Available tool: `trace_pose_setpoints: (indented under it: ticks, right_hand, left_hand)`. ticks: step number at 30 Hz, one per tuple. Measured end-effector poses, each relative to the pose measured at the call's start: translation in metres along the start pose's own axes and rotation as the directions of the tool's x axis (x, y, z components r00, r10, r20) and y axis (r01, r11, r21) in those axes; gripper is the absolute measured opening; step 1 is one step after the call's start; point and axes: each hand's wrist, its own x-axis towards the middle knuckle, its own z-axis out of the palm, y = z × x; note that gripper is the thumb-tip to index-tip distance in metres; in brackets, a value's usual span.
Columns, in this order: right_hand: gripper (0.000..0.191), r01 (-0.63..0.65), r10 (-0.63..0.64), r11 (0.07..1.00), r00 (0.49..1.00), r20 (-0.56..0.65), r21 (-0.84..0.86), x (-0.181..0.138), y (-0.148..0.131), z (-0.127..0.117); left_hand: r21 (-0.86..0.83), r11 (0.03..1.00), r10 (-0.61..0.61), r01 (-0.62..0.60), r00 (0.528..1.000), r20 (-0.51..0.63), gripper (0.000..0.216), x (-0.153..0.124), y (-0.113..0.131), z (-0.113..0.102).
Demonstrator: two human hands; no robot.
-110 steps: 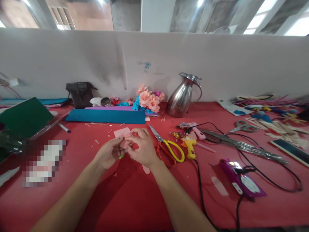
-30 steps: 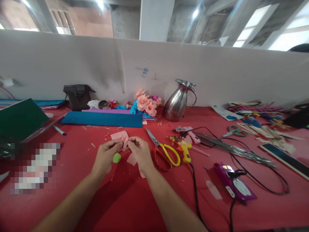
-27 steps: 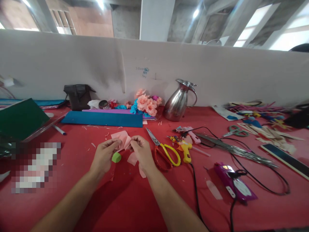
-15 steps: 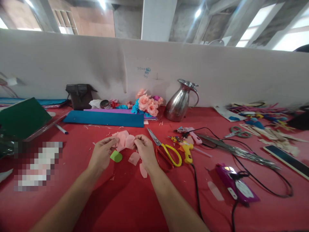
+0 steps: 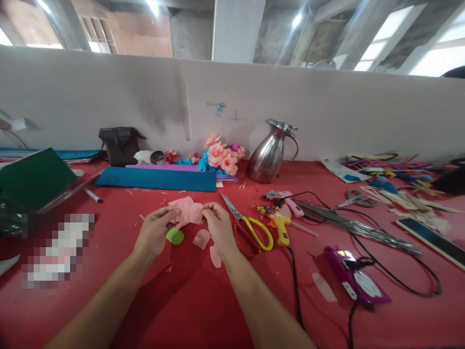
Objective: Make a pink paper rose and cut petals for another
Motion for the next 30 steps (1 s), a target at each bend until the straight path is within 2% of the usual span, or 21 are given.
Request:
trace_pose_setpoints:
  ticks: [8, 15, 17, 19, 21, 22, 24, 26, 28, 30]
  right_hand:
    - [0.003, -0.009, 0.008, 0.999, 1.000, -0.023, -0.045, 0.000, 0.001, 0.000]
    - [0.005, -0.013, 0.015, 0.995, 1.000, 0.016, -0.101, 0.008, 0.014, -0.002]
    - [0.009, -0.030, 0.037, 0.983, 0.999, 0.037, -0.180, 0.011, 0.017, -0.008]
    - [0.018, -0.024, 0.041, 0.943, 0.998, 0.045, -0.332, 0.012, 0.017, -0.023]
    - [0.026, 0.042, -0.021, 0.839, 0.999, 0.046, -0.542, 0.011, 0.013, -0.046]
    - [0.026, 0.085, -0.072, 0.742, 0.996, 0.047, -0.665, 0.010, 0.011, -0.060]
    - [0.027, 0.142, -0.198, 0.474, 0.979, 0.052, -0.869, 0.005, 0.007, -0.088]
    - [0.027, 0.105, -0.157, 0.295, 0.986, 0.060, -0.950, -0.001, 0.006, -0.111]
    - [0.030, 0.082, -0.088, 0.195, 0.994, 0.066, -0.977, -0.006, 0.007, -0.126]
    - [0.033, 0.109, -0.059, 0.167, 0.993, 0.100, -0.980, -0.008, 0.008, -0.130]
  left_hand:
    - [-0.050, 0.998, -0.034, 0.035, 0.999, 0.019, 0.024, 0.003, -0.001, -0.002]
    - [0.012, 1.000, -0.020, 0.020, 1.000, -0.001, 0.025, 0.003, 0.002, 0.000]
    - [0.048, 0.999, -0.016, 0.016, 1.000, -0.016, 0.025, 0.005, 0.002, -0.001]
    - [0.091, 0.996, -0.005, 0.008, 0.999, -0.033, 0.024, 0.008, 0.001, -0.005]
    - [0.140, 0.990, 0.011, -0.004, 0.999, -0.048, 0.023, 0.013, -0.003, -0.009]
    - [0.164, 0.986, 0.017, -0.008, 0.998, -0.052, 0.024, 0.015, -0.005, -0.011]
    - [0.201, 0.980, 0.022, -0.012, 0.999, -0.048, 0.025, 0.019, -0.009, -0.014]
    - [0.219, 0.976, 0.024, -0.016, 0.999, -0.035, 0.026, 0.020, -0.011, -0.015]
    - [0.222, 0.975, 0.025, -0.019, 0.999, -0.020, 0.026, 0.019, -0.010, -0.014]
    - [0.197, 0.980, 0.015, -0.013, 1.000, -0.006, 0.026, 0.017, -0.008, -0.013]
